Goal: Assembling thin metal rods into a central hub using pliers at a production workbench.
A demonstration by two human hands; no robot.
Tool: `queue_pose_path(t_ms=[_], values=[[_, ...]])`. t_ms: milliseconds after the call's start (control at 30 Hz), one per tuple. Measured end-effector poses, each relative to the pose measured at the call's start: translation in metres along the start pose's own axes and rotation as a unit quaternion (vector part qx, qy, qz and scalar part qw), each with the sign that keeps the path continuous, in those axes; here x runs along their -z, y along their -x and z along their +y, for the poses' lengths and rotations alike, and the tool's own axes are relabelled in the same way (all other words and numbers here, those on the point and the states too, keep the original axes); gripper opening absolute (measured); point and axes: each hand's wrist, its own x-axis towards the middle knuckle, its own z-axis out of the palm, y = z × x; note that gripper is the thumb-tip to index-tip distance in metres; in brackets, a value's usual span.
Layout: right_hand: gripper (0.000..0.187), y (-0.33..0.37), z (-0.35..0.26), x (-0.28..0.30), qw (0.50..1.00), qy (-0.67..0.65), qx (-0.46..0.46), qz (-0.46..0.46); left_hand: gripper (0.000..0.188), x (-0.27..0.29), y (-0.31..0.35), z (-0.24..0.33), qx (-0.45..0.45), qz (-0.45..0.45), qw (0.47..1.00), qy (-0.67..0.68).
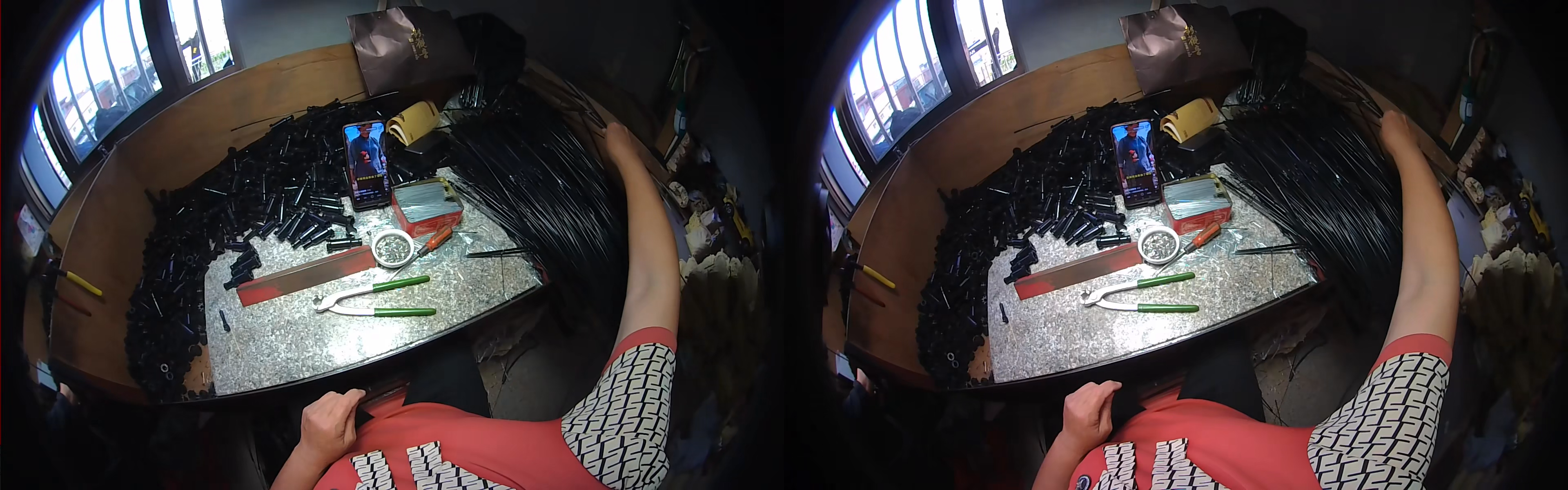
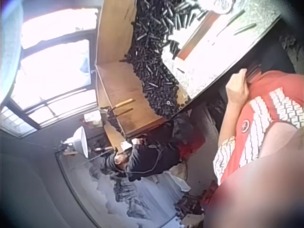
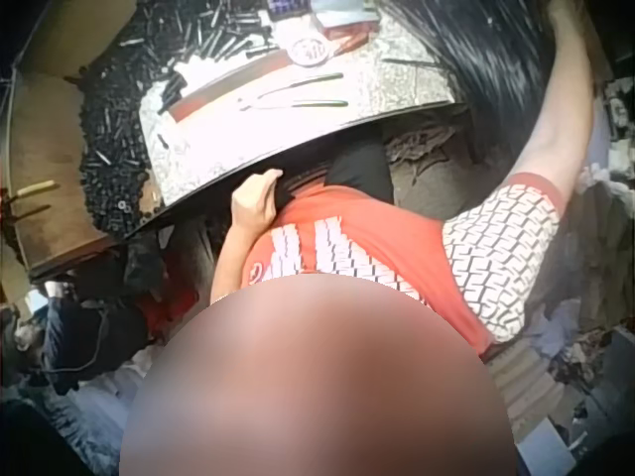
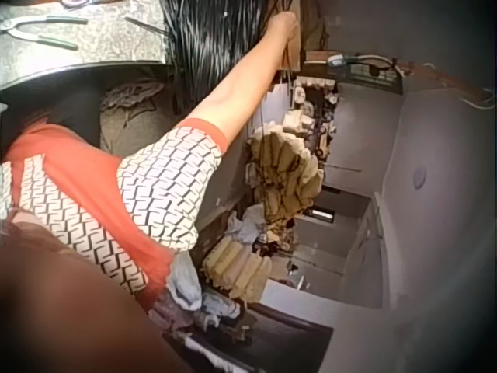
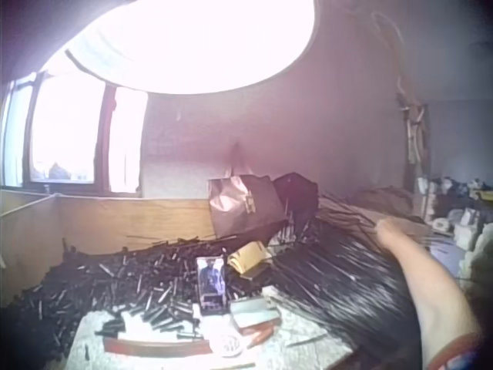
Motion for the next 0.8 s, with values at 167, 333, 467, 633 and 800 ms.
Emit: queue_pose_path(t_ms=[167, 333, 467, 633, 800], values=[[0.027, -0.014, 0.010, -0.015, 0.997, -0.054, -0.022, 0.041, 0.019, -0.002, 0.000, 0.001, -0.008, 0.009, 1.000, 0.002], [0.030, -0.015, -0.002, -0.010, 0.996, -0.083, 0.022, 0.007, 0.017, 0.000, 0.003, 0.002, 0.003, 0.004, 1.000, -0.003], [0.035, -0.024, -0.006, -0.005, 0.994, -0.099, -0.040, 0.009, 0.016, -0.001, 0.004, 0.003, 0.003, 0.010, 1.000, 0.000], [0.041, -0.037, 0.001, 0.010, 0.947, -0.300, -0.112, 0.009, 0.016, 0.000, 0.003, 0.003, -0.002, 0.009, 1.000, -0.002], [0.027, -0.011, -0.045, 0.059, 0.745, -0.659, -0.087, -0.059, 0.013, 0.000, 0.005, 0.000, -0.004, 0.010, 1.000, -0.017]])
